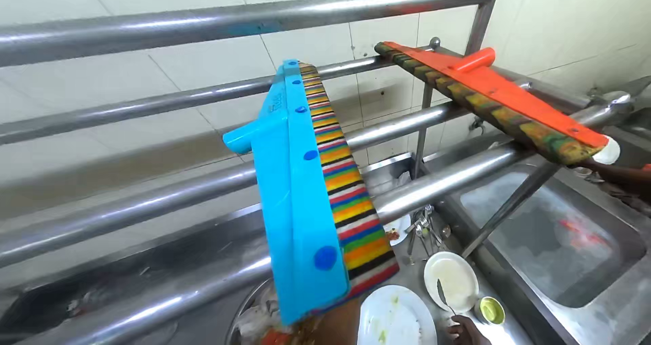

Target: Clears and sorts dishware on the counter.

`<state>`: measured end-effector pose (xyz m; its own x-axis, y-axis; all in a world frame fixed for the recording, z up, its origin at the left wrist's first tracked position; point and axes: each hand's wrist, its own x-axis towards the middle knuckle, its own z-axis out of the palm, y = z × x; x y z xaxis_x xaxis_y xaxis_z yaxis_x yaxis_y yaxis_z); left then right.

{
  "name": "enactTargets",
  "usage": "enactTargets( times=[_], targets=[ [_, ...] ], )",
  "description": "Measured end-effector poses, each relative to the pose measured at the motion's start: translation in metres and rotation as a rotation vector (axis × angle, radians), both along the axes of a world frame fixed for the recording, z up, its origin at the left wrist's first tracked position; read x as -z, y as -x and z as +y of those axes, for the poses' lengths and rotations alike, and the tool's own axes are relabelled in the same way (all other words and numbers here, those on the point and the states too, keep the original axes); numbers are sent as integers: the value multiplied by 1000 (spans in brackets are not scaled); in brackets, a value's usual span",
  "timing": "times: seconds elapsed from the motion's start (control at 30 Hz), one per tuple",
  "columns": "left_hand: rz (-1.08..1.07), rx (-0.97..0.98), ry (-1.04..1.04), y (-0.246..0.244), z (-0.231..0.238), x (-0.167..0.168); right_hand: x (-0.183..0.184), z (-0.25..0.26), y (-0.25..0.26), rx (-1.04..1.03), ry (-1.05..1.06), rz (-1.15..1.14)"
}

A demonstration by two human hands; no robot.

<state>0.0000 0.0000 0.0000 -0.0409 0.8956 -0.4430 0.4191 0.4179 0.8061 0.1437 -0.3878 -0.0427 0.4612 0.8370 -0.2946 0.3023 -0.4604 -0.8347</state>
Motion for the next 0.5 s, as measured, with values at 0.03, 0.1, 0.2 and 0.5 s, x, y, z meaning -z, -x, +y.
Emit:
enactTargets(
  times=[0.03,0.1,0.2,0.5],
  targets=[
    [-40,-41,-80,0,11,28,1,0,-2,3,-1,-1],
    [-139,-93,-69,3,11,28,2,5,-4,-3,-23,-37],
    [-221,-268,-94,20,-5,13,-4,25,3,-15,-55,-69],
    [-606,-562,-249,196,-78,22,-69,169,86,-360,-40,-204]
  ],
)
